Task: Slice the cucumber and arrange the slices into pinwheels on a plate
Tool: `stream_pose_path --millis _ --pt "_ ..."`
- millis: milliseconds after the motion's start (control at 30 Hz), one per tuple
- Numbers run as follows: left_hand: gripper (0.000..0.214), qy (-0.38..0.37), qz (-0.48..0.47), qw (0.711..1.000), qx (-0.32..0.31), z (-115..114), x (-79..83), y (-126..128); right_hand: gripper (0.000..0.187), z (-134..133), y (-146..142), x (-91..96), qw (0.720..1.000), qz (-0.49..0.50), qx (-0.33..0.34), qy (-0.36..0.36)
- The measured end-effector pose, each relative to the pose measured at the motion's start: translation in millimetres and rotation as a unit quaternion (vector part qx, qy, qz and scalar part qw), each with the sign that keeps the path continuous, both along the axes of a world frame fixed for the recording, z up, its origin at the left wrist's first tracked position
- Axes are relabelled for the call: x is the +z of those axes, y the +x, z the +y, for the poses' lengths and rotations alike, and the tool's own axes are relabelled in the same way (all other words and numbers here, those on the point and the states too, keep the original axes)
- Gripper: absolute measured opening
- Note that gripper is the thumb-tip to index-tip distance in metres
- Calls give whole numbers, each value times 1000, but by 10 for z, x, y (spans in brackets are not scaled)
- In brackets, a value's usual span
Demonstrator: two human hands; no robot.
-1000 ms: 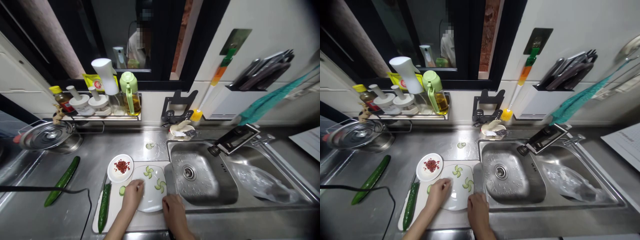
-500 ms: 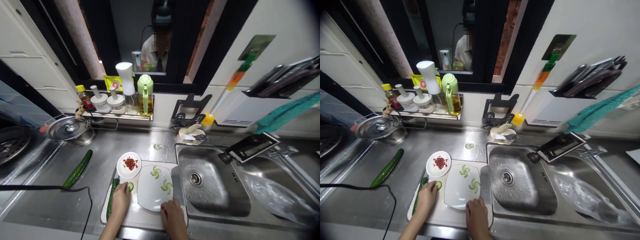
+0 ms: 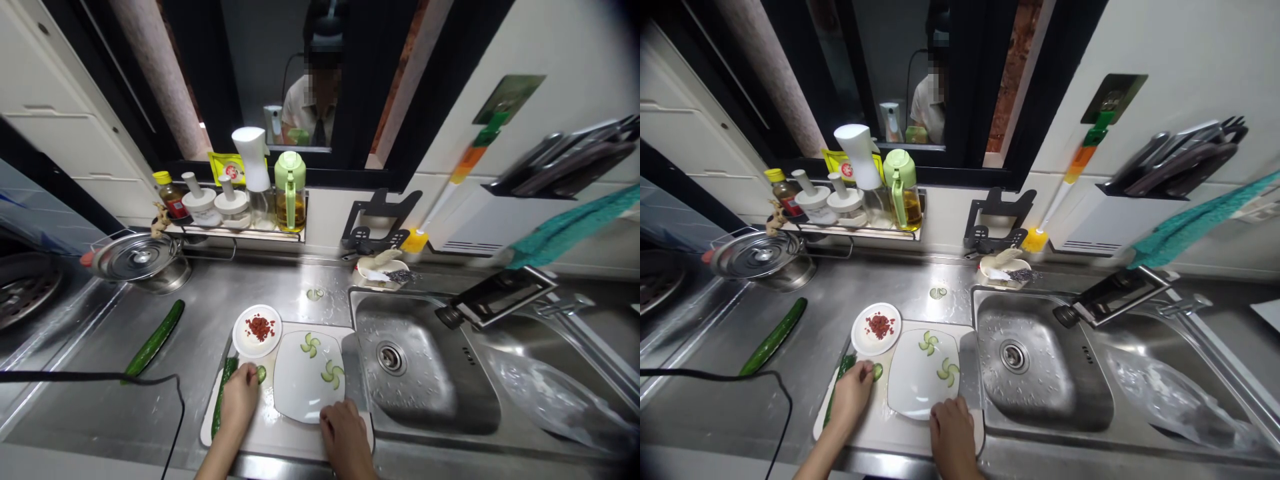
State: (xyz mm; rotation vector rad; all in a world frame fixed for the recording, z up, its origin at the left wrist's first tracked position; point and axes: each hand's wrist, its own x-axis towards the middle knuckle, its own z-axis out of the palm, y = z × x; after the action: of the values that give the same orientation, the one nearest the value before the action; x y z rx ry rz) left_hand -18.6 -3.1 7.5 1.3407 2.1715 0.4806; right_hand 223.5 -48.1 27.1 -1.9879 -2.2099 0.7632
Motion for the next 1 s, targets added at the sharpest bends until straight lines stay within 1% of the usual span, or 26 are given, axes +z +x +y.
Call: stream_pose_path --millis 67,133,267,333,400,533,600,667,800,900,1000 --pt "14 3 -24 1000 4 8 10 -24 17 11 -4 -1 1000 7 2 1" --pt "15 14 -68 998 9 16 20 -51 17 28 -6 3 1000 24 6 10" --pt "28 11 -197 980 5 27 51 -60 17 105 -34 19 995 94 5 34" --pt "34 -12 -273 962 -5 34 92 -16 16 175 -76 30 989 145 -9 34" --pt "37 -43 -342 939 -17 43 155 63 17 263 -133 50 979 200 -32 20" --pt "37 -92 -433 895 -44 62 279 281 21 435 -239 113 953 289 -75 -52" --pt "38 -100 -464 879 -51 64 305 382 19 488 -261 142 946 305 -78 -72" --pt "39 -101 -487 866 -51 61 298 459 15 512 -256 161 946 306 -78 -75" --pt "44 -128 -501 855 -47 39 236 544 14 503 -199 189 946 305 -84 -74" --pt "51 -172 -495 851 -23 17 218 591 14 487 -157 221 945 311 -82 -67" --pt "56 -222 -502 835 17 8 259 653 15 480 -137 248 943 316 -81 -62"
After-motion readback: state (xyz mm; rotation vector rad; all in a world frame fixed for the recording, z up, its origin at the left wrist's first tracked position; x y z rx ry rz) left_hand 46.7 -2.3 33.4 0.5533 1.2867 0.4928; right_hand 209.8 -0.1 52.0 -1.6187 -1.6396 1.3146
